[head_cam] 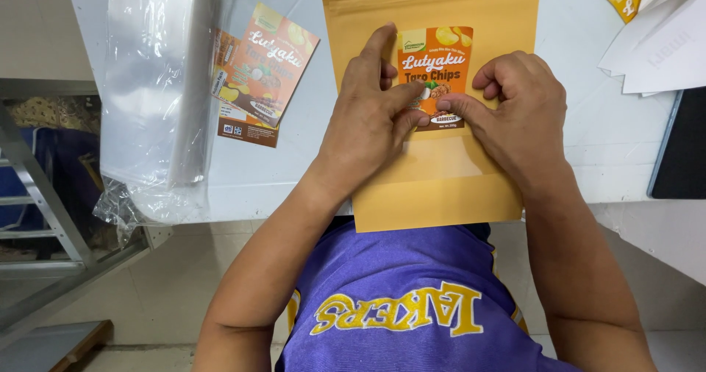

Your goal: Peeling adhesive product labels and carefully applying them to the front of brown padded envelopes.

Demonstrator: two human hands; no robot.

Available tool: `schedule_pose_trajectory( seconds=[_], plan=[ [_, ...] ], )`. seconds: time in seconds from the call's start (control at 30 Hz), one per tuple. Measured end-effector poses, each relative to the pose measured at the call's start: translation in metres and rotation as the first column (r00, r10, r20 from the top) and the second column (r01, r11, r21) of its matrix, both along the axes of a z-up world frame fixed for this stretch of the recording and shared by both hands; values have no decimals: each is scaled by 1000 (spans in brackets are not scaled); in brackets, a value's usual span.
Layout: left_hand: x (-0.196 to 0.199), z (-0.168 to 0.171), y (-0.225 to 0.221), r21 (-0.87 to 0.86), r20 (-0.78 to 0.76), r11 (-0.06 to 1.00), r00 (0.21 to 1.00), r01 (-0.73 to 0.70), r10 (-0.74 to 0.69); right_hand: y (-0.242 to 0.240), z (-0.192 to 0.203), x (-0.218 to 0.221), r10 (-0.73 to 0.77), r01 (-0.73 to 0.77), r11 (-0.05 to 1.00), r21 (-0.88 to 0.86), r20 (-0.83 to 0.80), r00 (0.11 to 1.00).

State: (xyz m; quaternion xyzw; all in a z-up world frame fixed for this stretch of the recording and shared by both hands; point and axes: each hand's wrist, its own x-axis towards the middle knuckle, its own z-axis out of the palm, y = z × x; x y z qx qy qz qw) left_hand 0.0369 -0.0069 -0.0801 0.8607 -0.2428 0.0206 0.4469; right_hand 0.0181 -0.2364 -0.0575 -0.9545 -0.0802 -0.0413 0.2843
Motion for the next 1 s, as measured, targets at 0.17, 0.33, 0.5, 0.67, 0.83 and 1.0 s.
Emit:
schedule_pose_trajectory(
  seconds=[0.17,0.33,0.5,0.67,0.83,1.0],
  plan=[
    [0,8,-1,31,-6,1000,1000,6,-5,2,8,6,-33,33,999,-3,-131,991],
    [1,10,-1,54,-3,998,1000,7,-7,6,18,19,-68,55,996,-70,-194,979],
    [2,12,-2,68,-29,998,999,16,-14,13,9,33,-103,76,981,-178,-145,984],
    [2,13,-2,61,-20,998,1000,13,-12,14,5,41,-108,80,971,-224,-112,988],
    [3,17,-1,61,-36,998,999,26,-24,13,3,48,-153,126,973,-193,-132,979],
    [3,16,-1,74,-25,997,999,29,-27,6,-7,66,-211,188,961,-204,-97,973]
  ],
)
